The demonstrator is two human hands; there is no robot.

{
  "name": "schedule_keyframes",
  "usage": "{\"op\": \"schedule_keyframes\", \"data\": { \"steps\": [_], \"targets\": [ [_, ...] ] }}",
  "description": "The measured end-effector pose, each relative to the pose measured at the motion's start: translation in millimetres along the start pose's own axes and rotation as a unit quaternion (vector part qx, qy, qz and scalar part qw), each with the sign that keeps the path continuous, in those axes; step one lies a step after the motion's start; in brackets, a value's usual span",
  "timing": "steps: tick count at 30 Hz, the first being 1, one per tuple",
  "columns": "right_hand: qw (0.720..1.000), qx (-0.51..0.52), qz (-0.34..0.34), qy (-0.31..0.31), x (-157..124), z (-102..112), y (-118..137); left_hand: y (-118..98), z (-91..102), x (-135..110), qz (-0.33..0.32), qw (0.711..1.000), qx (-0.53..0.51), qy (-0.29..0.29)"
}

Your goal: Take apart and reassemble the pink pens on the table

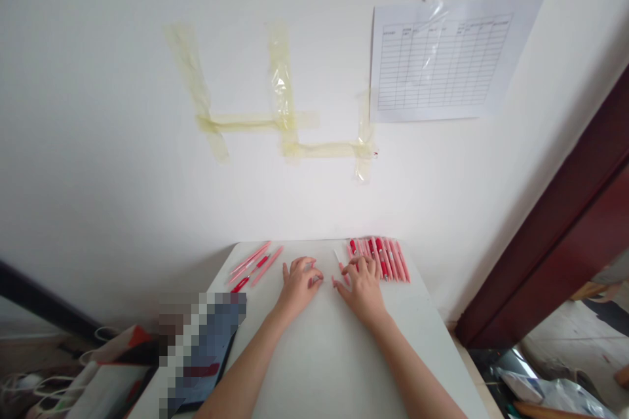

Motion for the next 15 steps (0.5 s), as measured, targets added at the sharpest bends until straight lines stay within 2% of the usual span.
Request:
{"op": "schedule_keyframes", "data": {
  "steps": [3, 9, 15],
  "targets": [
    [1.0, 0.006, 0.019, 0.012, 0.1, 0.2, 8.2, -0.3, -0.1, 0.2, -0.002, 1.0, 0.0, 0.001],
    [0.999, -0.001, 0.011, 0.036, -0.4, -2.2, 13.7, -1.2, 0.6, 0.5, -0.001, 1.0, 0.003, -0.004],
    [0.999, -0.014, 0.017, 0.028, 0.2, -3.7, 14.7, -2.2, 3.1, 0.7, 0.002, 1.0, 0.008, -0.014]
  ]
}}
Point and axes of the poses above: each hand's wrist, its own x-axis towards the middle knuckle, its own z-axis out of the back of the hand, y = z × x, the point moved 5 cm from there along x, towards the middle knuckle, and after that the axes turned 10 degrees about y, right-handed, at the moved point
